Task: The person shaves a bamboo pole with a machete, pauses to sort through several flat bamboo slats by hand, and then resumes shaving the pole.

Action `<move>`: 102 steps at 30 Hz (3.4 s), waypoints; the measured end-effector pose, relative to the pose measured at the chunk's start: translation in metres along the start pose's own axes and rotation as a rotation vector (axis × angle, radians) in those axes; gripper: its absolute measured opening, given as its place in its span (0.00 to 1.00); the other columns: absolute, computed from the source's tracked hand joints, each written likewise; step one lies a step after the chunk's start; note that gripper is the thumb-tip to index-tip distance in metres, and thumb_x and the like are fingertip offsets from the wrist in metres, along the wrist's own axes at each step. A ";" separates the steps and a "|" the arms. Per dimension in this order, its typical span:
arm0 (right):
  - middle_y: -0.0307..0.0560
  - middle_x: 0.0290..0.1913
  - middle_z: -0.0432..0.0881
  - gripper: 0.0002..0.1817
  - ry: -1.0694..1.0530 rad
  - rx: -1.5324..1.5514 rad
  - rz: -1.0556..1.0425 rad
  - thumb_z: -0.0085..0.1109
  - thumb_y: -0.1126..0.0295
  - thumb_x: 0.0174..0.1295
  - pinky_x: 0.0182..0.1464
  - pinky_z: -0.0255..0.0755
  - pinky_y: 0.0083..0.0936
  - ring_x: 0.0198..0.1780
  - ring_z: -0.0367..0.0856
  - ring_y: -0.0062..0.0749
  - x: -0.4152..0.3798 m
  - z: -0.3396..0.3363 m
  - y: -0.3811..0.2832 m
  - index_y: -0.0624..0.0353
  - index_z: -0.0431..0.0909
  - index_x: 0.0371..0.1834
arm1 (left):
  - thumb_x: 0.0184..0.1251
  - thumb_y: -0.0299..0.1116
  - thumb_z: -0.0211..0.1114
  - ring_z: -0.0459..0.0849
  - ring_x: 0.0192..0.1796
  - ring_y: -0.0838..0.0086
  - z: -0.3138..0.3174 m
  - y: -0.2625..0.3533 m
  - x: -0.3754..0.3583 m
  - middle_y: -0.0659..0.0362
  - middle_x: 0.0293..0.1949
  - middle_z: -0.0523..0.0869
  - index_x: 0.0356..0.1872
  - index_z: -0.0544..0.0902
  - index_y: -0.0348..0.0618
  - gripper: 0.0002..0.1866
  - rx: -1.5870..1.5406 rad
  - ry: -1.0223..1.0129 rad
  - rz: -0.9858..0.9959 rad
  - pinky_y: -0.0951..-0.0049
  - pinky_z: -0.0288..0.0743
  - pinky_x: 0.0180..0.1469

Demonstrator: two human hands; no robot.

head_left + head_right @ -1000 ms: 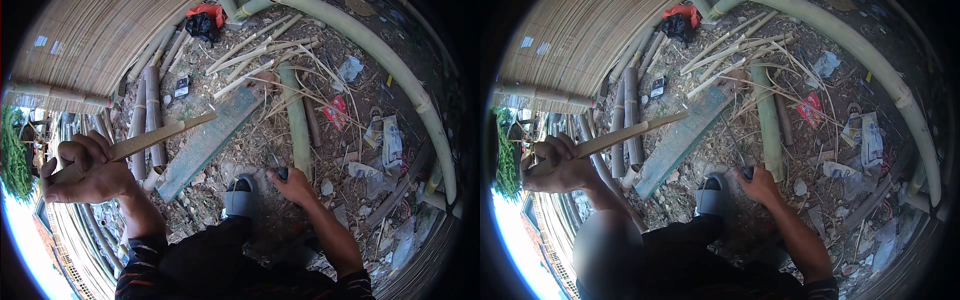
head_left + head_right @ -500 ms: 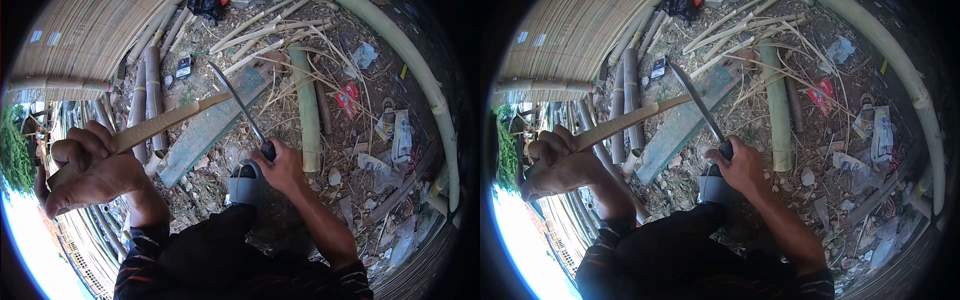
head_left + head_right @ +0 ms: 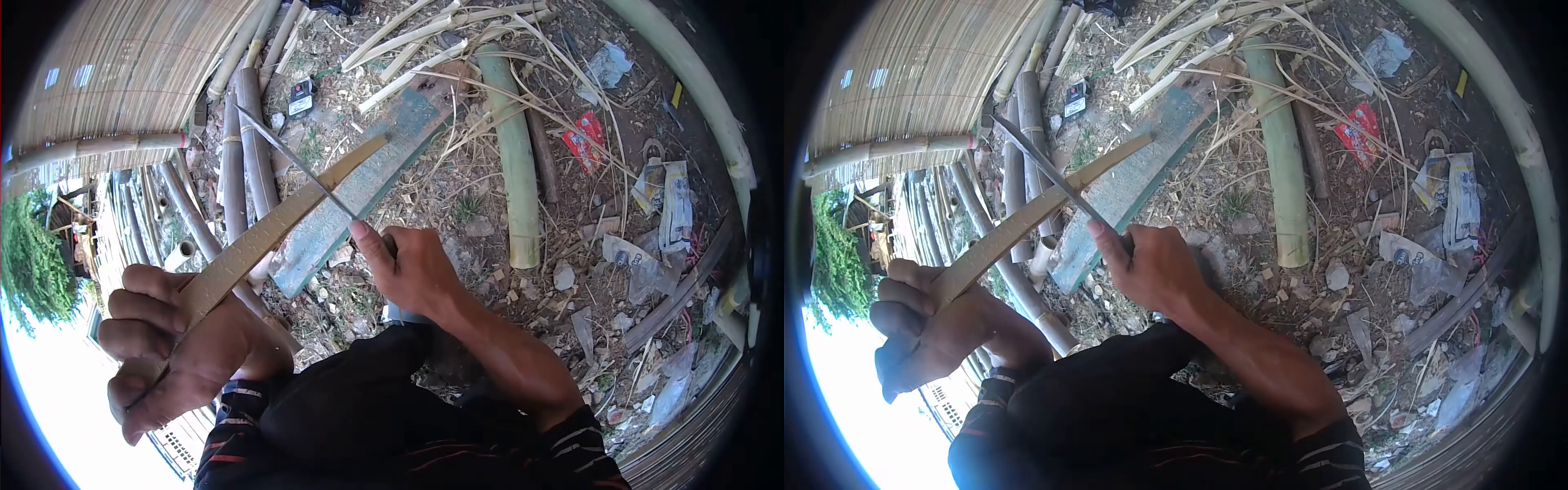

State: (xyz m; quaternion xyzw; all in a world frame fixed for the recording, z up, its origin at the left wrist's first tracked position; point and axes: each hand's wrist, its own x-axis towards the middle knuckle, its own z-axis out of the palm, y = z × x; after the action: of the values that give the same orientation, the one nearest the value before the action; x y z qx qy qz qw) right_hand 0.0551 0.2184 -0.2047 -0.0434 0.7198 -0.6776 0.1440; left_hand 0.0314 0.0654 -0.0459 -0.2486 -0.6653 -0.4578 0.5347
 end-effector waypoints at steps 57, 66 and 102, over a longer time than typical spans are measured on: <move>0.58 0.13 0.77 0.43 0.076 -0.503 0.104 0.44 0.31 0.69 0.23 0.76 0.49 0.19 0.82 0.55 0.032 -0.009 0.077 0.63 0.81 0.18 | 0.75 0.71 0.33 0.50 0.18 0.75 -0.018 -0.049 0.028 0.64 0.17 0.53 0.31 0.55 0.56 0.29 0.186 0.352 -0.108 0.73 0.48 0.20; 0.59 0.15 0.78 0.45 0.127 -0.675 0.083 0.41 0.30 0.69 0.26 0.77 0.48 0.21 0.84 0.55 0.029 -0.022 0.109 0.65 0.81 0.18 | 0.75 0.70 0.37 0.52 0.18 0.76 -0.018 -0.040 0.024 0.66 0.17 0.53 0.26 0.57 0.58 0.29 0.128 0.306 -0.099 0.72 0.48 0.22; 0.46 0.08 0.69 0.40 0.046 -0.391 0.073 0.47 0.30 0.67 0.16 0.69 0.38 0.10 0.74 0.40 0.044 -0.006 0.112 0.56 0.72 0.12 | 0.75 0.63 0.50 0.50 0.18 0.81 -0.008 0.004 -0.003 0.71 0.18 0.53 0.18 0.58 0.66 0.27 0.134 0.166 -0.052 0.81 0.44 0.20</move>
State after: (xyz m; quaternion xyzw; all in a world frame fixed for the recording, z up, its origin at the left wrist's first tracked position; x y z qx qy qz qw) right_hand 0.0267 0.2216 -0.3220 -0.0291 0.8419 -0.5201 0.1408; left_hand 0.0400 0.0607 -0.0472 -0.1563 -0.6540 -0.4451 0.5914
